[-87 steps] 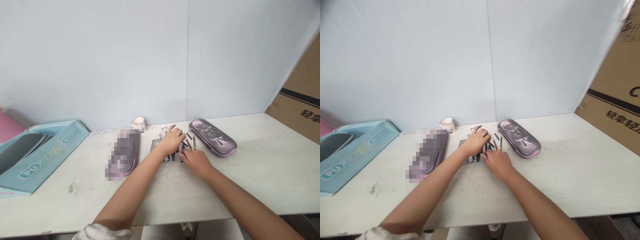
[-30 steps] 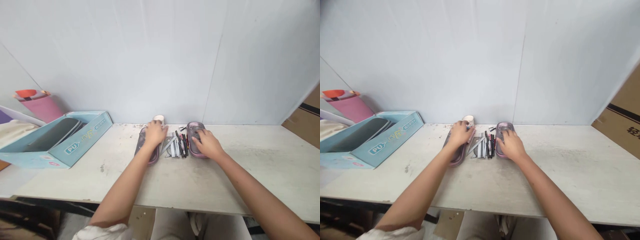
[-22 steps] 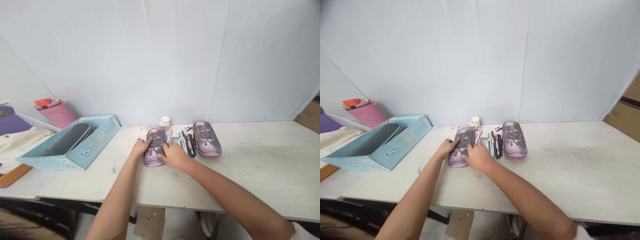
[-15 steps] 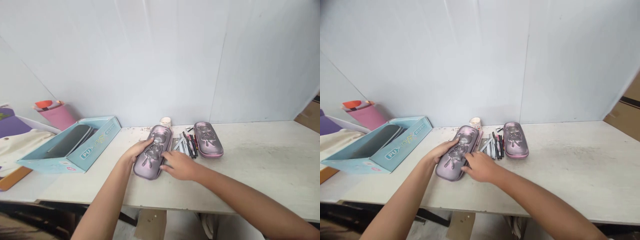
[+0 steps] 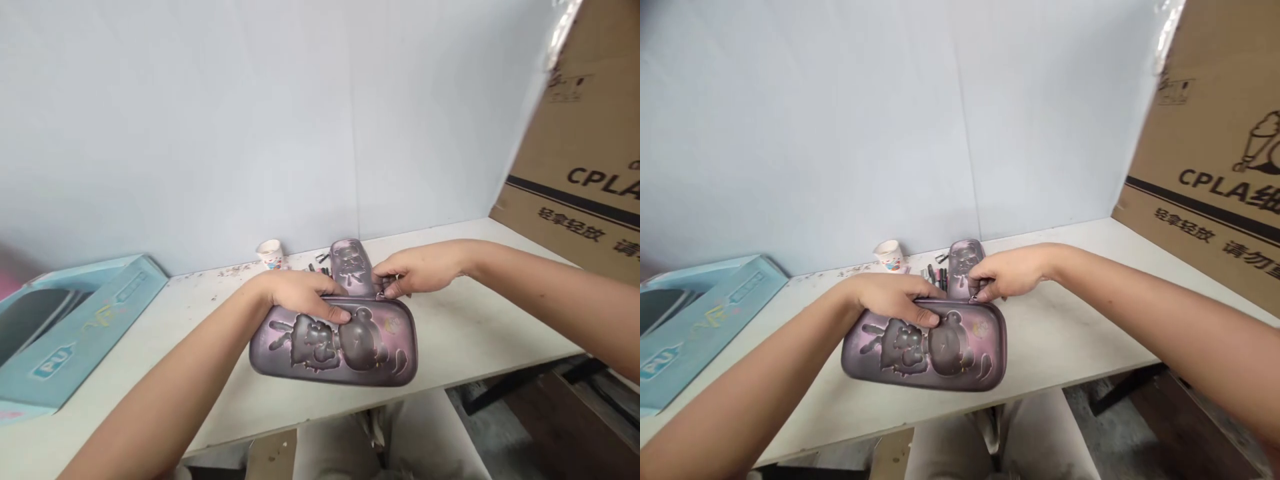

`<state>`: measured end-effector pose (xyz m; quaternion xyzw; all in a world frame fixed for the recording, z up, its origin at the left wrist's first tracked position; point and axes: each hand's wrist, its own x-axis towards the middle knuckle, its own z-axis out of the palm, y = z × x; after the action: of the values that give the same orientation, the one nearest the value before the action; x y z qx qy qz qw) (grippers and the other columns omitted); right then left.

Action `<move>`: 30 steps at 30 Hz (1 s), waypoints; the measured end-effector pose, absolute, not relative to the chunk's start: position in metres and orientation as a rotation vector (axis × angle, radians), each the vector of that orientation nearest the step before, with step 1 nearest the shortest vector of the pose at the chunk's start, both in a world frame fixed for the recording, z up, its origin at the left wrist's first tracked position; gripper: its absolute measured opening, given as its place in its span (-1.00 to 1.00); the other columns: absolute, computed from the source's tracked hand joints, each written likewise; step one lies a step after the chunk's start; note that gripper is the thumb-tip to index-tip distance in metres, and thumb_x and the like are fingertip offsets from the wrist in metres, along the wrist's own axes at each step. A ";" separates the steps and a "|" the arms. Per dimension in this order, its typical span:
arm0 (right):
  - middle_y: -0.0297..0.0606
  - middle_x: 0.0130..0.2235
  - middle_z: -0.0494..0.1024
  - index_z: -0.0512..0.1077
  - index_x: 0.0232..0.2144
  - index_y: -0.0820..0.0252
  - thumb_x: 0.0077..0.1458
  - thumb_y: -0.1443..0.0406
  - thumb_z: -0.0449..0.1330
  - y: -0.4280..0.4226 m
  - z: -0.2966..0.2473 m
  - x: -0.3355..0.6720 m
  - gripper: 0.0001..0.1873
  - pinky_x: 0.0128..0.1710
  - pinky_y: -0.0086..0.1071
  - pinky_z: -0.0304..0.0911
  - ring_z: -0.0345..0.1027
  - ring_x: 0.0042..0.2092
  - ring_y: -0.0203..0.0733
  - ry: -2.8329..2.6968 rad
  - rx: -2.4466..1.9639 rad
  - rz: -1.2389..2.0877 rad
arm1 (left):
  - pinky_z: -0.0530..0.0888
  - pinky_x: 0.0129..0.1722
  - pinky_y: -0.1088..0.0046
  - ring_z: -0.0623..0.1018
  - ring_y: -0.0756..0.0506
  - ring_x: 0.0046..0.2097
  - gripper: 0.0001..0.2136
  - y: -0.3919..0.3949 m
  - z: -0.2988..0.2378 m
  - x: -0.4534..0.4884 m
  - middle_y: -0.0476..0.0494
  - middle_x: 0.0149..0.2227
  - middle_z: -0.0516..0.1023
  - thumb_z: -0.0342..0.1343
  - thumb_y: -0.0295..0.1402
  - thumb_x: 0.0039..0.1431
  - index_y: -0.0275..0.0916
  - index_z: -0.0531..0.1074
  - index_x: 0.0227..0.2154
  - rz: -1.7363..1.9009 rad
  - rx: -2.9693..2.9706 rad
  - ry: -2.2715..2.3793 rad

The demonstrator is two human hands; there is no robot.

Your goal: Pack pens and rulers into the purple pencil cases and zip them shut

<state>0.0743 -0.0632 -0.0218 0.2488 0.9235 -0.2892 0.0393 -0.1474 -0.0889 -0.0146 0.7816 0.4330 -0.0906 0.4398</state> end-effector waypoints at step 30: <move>-0.12 -0.09 0.46 0.27 -0.03 0.18 0.21 0.11 -0.25 -0.045 -0.138 0.242 -0.53 -0.25 -0.31 0.32 0.40 -0.20 -0.24 3.067 2.379 -1.452 | 0.48 -0.18 0.40 0.55 -0.07 -0.22 -0.58 0.007 -0.115 0.079 -0.17 -0.27 0.56 -0.09 -0.04 0.14 -0.30 0.41 -0.21 1.184 0.509 0.980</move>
<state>0.2419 -0.0454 -0.1376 0.5035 0.6490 -0.3072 -0.4805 0.0786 0.0071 -0.1150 0.2278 0.4382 0.5294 0.6898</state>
